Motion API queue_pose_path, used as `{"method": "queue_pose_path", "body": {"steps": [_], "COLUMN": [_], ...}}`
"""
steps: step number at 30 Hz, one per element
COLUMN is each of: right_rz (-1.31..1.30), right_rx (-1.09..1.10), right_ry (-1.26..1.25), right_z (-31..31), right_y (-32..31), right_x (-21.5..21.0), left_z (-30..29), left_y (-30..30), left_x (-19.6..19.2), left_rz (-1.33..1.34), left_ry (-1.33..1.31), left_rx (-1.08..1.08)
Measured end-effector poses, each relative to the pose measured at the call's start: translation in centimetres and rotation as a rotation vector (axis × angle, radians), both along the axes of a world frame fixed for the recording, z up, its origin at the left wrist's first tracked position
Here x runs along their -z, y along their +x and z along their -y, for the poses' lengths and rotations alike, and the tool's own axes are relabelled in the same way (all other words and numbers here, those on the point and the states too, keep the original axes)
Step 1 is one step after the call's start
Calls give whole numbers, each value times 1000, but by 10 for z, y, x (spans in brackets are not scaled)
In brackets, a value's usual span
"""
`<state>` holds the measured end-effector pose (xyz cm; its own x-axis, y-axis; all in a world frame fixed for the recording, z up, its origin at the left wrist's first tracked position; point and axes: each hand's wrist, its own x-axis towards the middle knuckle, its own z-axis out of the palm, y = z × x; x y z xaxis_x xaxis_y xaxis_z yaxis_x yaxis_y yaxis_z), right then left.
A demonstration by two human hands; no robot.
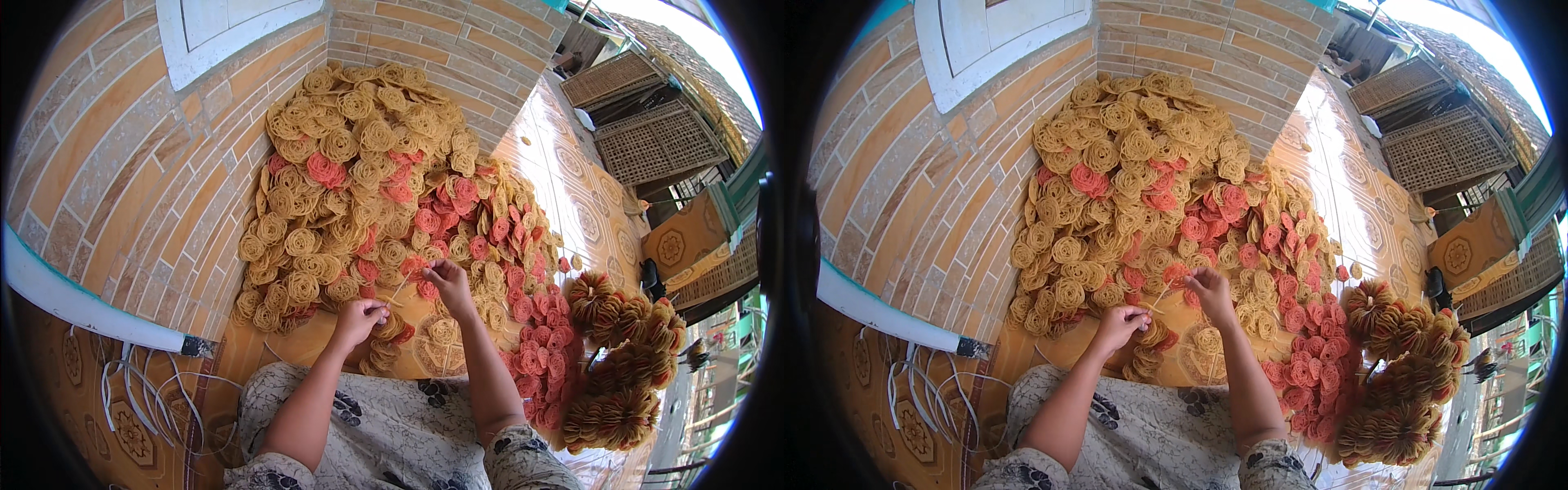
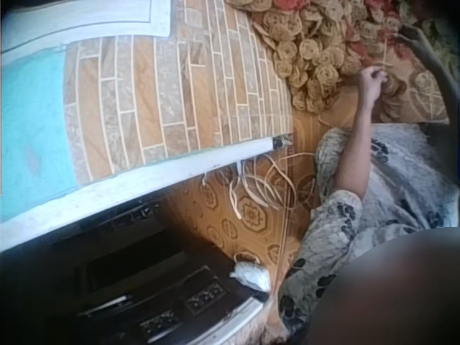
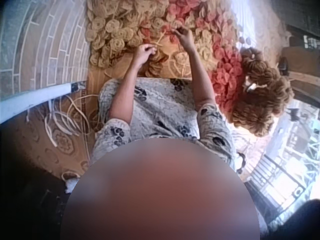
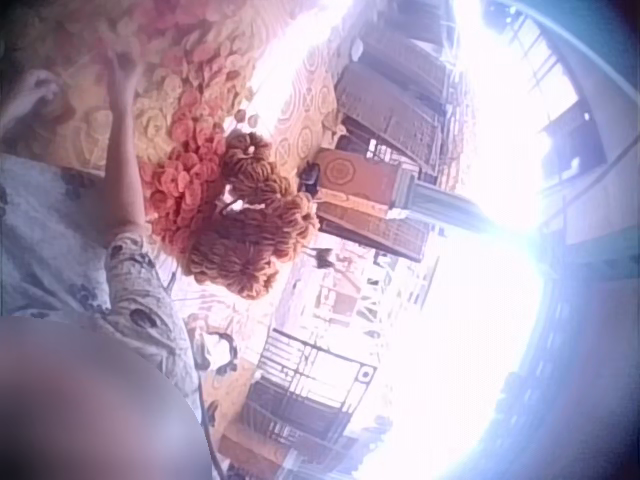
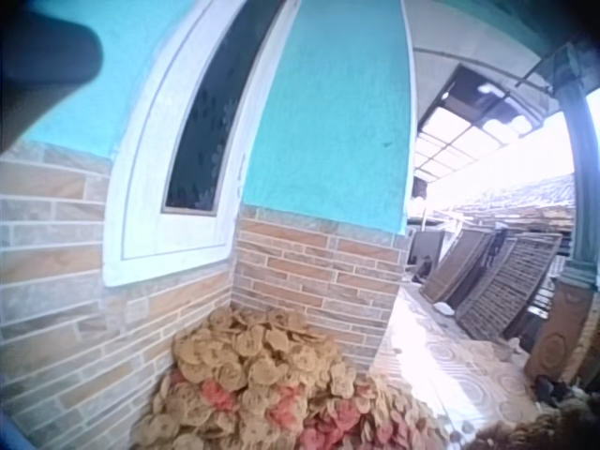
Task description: The person sits on a tiled floor and repeatedly picks up small, pre-formed circular items in yellow and pink. They insert a thin stick into each item and place the assembled unit into a growing vertical bundle. The process is repeated continuously throughout the clip.
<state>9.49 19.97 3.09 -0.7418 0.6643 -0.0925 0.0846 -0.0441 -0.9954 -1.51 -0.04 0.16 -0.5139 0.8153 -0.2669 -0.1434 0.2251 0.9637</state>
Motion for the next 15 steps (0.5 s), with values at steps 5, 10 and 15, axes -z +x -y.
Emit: {"method": "queue_pose_path", "body": {"steps": [5,10,15], "right_rz": [53,129,164], "right_rx": [-5,-16,-14], "right_ry": [88,201,260], "right_z": [2,2,2], "right_y": [0,1,1], "right_x": [-2,-4,-6], "left_z": [0,-1,-1], "left_y": [1,0,0], "left_x": [-1,1,3], "left_rz": [-13,-58,-61], "left_ry": [-2,-5,-11], "left_rx": [-6,4,-4]}}
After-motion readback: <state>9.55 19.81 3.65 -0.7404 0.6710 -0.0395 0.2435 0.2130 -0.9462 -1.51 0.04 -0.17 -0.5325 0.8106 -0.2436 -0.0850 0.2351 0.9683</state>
